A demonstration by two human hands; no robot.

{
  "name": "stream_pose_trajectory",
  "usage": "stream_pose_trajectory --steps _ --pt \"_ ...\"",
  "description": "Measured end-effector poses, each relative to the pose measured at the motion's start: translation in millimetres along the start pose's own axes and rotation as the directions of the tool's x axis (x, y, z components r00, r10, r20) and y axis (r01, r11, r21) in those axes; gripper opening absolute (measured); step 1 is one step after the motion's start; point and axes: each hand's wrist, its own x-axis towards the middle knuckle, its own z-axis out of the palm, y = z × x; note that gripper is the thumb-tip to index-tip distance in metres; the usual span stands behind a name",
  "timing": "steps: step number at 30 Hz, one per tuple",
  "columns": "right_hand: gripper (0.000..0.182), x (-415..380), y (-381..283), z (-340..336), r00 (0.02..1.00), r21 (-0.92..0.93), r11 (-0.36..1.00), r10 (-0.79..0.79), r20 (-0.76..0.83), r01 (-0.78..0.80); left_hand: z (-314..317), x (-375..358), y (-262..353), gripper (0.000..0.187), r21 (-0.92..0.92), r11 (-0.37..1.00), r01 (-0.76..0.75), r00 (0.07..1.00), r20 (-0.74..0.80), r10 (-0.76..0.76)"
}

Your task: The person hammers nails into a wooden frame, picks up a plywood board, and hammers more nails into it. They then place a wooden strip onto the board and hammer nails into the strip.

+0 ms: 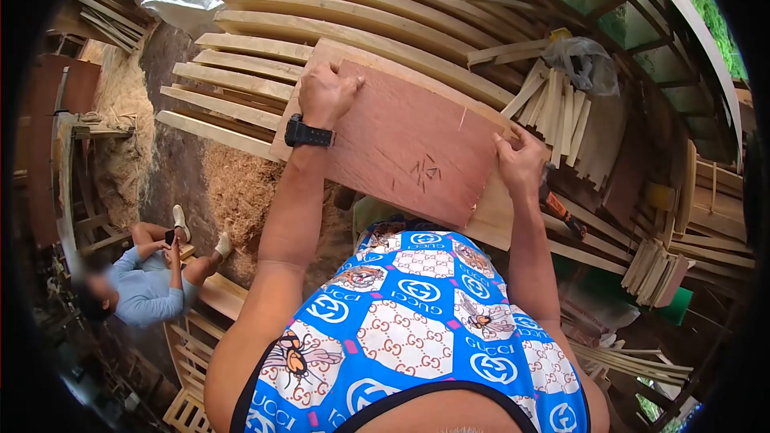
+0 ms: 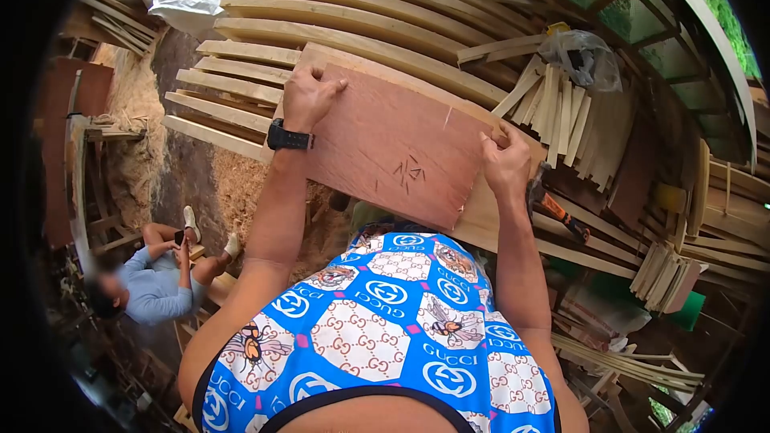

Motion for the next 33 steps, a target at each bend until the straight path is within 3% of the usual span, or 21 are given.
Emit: stream_pose_trajectory --steps 10,11,15,17,24,25,27,29,30,33 --pt "0.058 4 -9 -1 0.995 0.249 0.963 0.099 0.030 -0.103 2 7 1 0.045 -0.151 0.987 -0.051 0.998 0.026 0.056" --pt "0.058 4 -10 1 0.994 0.304 0.946 0.104 0.033 -0.109 6 8 -2 0.044 -0.124 0.988 -0.093 0.995 -0.039 0.089" --pt "0.059 -1 -15 3 0.993 0.237 0.964 0.116 0.014 -0.116 13 11 -9 0.044 0.021 0.969 -0.248 0.955 -0.165 0.248" --pt "0.060 -4 -24 6 0.998 0.138 0.988 0.066 0.006 -0.066 9 16 -10 0.044 0.001 0.973 -0.230 0.966 -0.117 0.229" --pt "0.057 -3 -19 0 0.994 0.244 0.964 0.093 0.050 -0.102 4 14 -1 0.042 -0.008 0.988 -0.152 0.988 -0.018 0.151" --pt "0.055 -3 -21 1 0.996 0.285 0.954 0.076 0.057 -0.089 3 13 -1 0.043 0.071 0.972 -0.223 0.972 -0.058 0.228" --pt "0.051 -2 -21 -3 0.992 0.306 0.946 0.078 0.100 -0.105 13 20 -20 0.040 -0.029 0.941 -0.337 0.938 -0.099 0.332" --pt "0.053 -1 -18 -5 0.990 0.235 0.968 0.063 0.124 -0.091 16 34 -33 0.040 -0.091 0.969 -0.230 0.971 0.043 0.234" --pt "0.053 0 -7 4 0.993 0.231 0.969 0.063 0.099 -0.085 18 38 -38 0.041 -0.153 0.955 -0.254 0.965 0.021 0.261" --pt "0.058 -3 -9 0 0.996 0.153 0.985 0.079 0.052 -0.086 11 34 -34 0.051 -0.006 0.952 -0.307 0.951 0.019 0.307"
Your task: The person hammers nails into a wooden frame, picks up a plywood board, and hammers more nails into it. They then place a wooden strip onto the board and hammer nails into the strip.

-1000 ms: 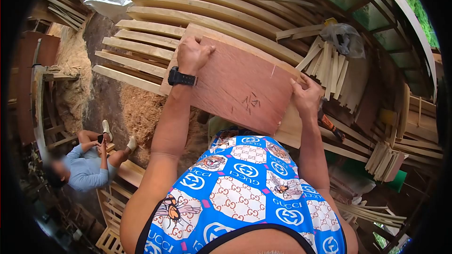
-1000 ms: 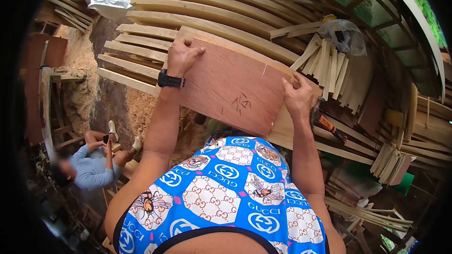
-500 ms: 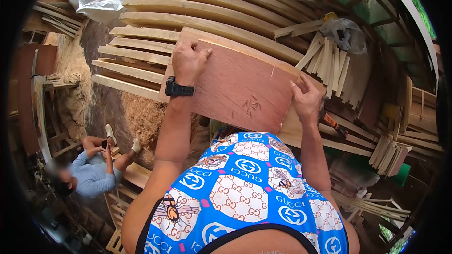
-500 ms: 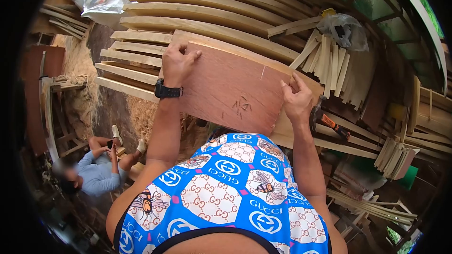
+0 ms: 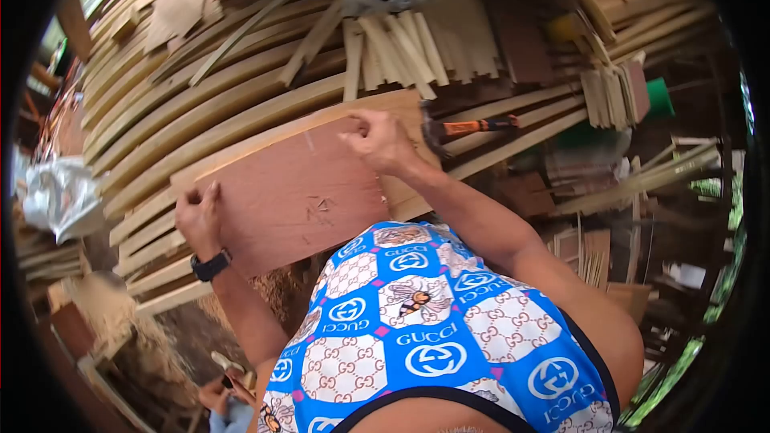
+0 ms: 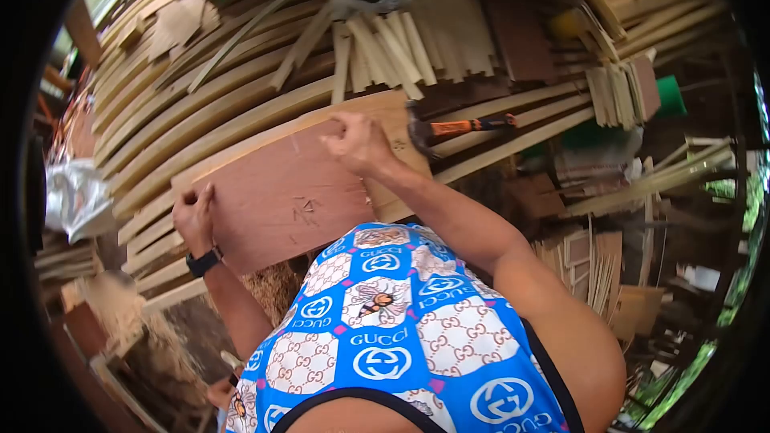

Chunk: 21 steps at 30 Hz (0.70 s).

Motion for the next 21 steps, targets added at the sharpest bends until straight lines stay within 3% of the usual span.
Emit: stream_pose_trajectory --steps 3,6,10,12,15,17,21 --pt "0.061 0 -1 -6 0.998 -0.062 0.996 -0.058 -0.019 0.057 -5 4 8 0.054 0.046 0.998 0.033 0.996 0.085 -0.037" --pt "0.060 2 0 -19 0.994 -0.014 0.999 -0.045 0.095 0.047 -7 0 22 0.054 0.049 0.998 0.033 0.999 0.038 -0.035" --pt "0.049 29 21 -61 0.979 -0.123 0.991 -0.077 -0.190 0.054 -7 5 12 0.067 -0.010 1.000 0.016 0.988 0.156 -0.014" --pt "0.044 47 42 -87 0.902 -0.333 0.937 -0.230 -0.366 0.104 -5 7 4 0.067 -0.022 1.000 0.007 0.989 0.148 -0.004" --pt "0.043 62 67 -116 0.852 -0.448 0.894 -0.232 -0.470 -0.004 2 5 2 0.066 -0.054 0.998 0.012 0.994 0.112 -0.006" --pt "0.047 72 79 -131 0.901 -0.396 0.898 0.001 -0.433 -0.191 4 6 0 0.066 -0.015 1.000 0.009 0.996 0.087 -0.008" --pt "0.049 85 103 -144 0.932 -0.314 0.932 0.062 -0.356 -0.182 5 5 -2 0.063 0.017 1.000 -0.026 0.998 0.064 0.025"
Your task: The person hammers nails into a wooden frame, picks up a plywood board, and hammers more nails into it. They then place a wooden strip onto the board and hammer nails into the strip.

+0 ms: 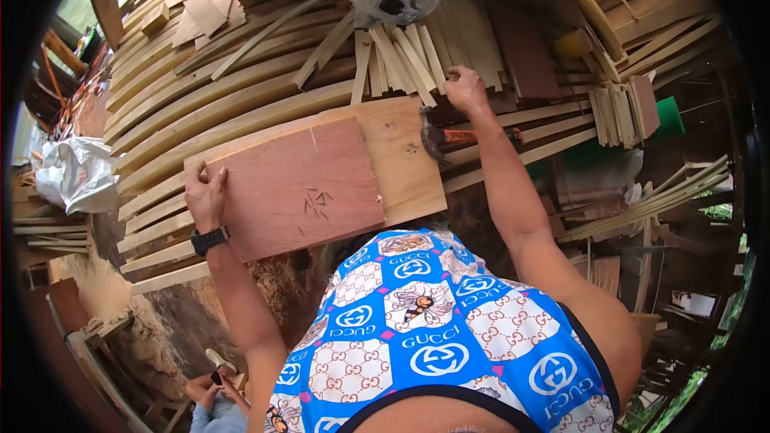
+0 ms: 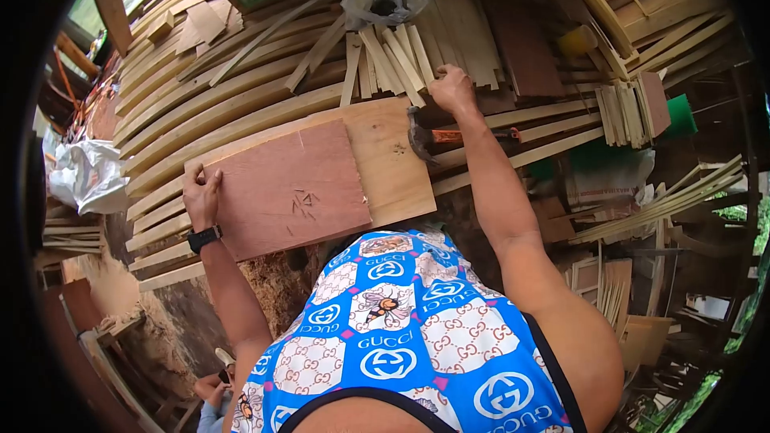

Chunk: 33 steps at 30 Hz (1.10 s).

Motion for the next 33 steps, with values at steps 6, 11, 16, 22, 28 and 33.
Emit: stream_pose_trajectory --steps 6,11,16,22,28,33 --pt "0.048 17 7 16 0.995 0.148 0.989 -0.006 0.102 -0.010 4 27 -17 0.060 -0.004 1.000 0.017 0.998 0.059 -0.017" --pt "0.046 26 10 16 0.980 0.444 0.889 0.021 0.196 -0.108 15 42 -42 0.063 -0.078 0.996 -0.031 0.992 0.123 0.041" --pt "0.040 10 10 2 0.929 0.730 0.598 0.072 0.362 -0.331 1 18 -5 0.071 0.031 0.998 0.060 0.998 -0.002 -0.060" --pt "0.036 -58 -33 -18 0.969 0.826 0.541 -0.079 0.235 -0.156 -5 -51 38 0.045 -0.158 0.979 -0.129 0.981 -0.165 0.102" --pt "0.036 -150 -118 38 0.777 0.829 0.547 -0.468 0.421 -0.120 20 -117 114 0.041 -0.816 0.558 0.148 0.984 0.181 0.004" --pt "0.034 -199 -166 75 0.538 0.777 0.614 -0.613 0.579 -0.137 19 -127 132 0.046 -0.840 0.496 0.221 0.969 0.132 -0.210"
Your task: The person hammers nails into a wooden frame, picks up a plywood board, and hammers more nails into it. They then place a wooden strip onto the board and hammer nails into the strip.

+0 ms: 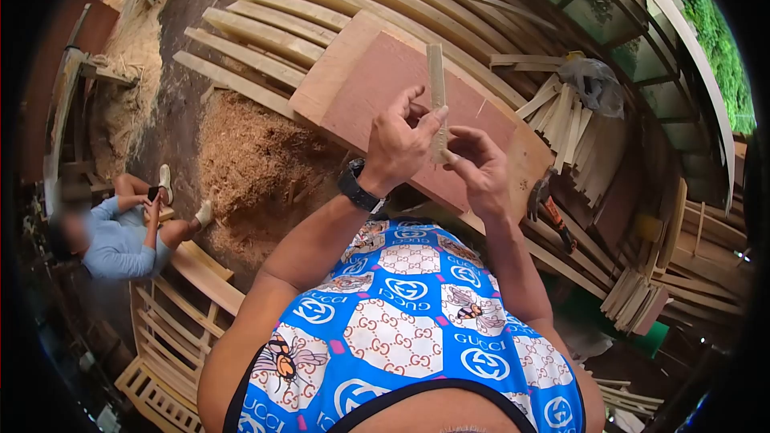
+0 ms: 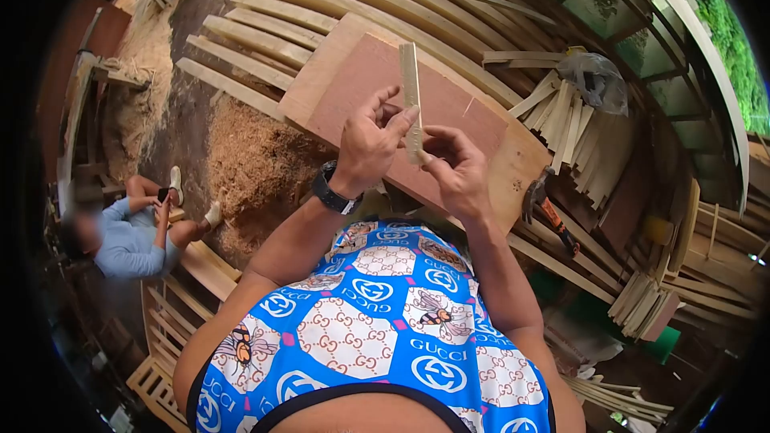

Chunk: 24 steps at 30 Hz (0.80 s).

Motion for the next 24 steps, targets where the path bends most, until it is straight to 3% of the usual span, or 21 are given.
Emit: stream_pose_trajectory --steps 2,7,9,10,12,14,15,17,24 --pt "0.033 5 7 13 0.999 -0.096 0.995 -0.025 0.036 0.028 -8 -3 5 0.039 0.121 0.988 -0.092 0.987 -0.122 0.107" --pt "0.031 10 9 39 0.986 -0.336 0.941 0.022 0.167 0.036 -52 -1 13 0.028 0.184 0.980 -0.072 0.986 -0.134 0.098" --pt "0.033 10 1 47 0.986 -0.384 0.920 -0.010 0.169 0.075 -82 10 17 0.032 0.369 0.929 -0.020 0.995 -0.085 0.055" --pt "0.033 12 -1 47 0.989 -0.420 0.904 -0.015 0.146 0.076 -100 18 17 0.032 0.373 0.928 -0.017 0.995 -0.086 0.053" --pt "0.034 17 -8 45 0.992 -0.455 0.887 -0.020 0.122 0.075 -130 37 17 0.047 0.497 0.865 -0.069 0.996 -0.019 0.090" --pt "0.031 21 -16 42 0.994 -0.577 0.812 -0.027 0.110 0.086 -144 46 21 0.048 0.550 0.835 -0.013 0.995 -0.079 0.068" --pt "0.031 26 -15 41 0.994 -0.576 0.813 -0.030 0.104 0.085 -150 52 23 0.049 0.594 0.803 0.047 0.989 -0.142 0.046" --pt "0.030 35 -11 37 0.983 -0.657 0.731 -0.128 0.132 0.183 -160 67 11 0.048 0.643 0.765 0.025 0.986 -0.144 0.088" --pt "0.031 42 -21 22 0.990 -0.642 0.757 -0.135 0.028 0.121 -164 85 -13 0.040 0.773 0.633 -0.047 0.990 -0.050 0.134"
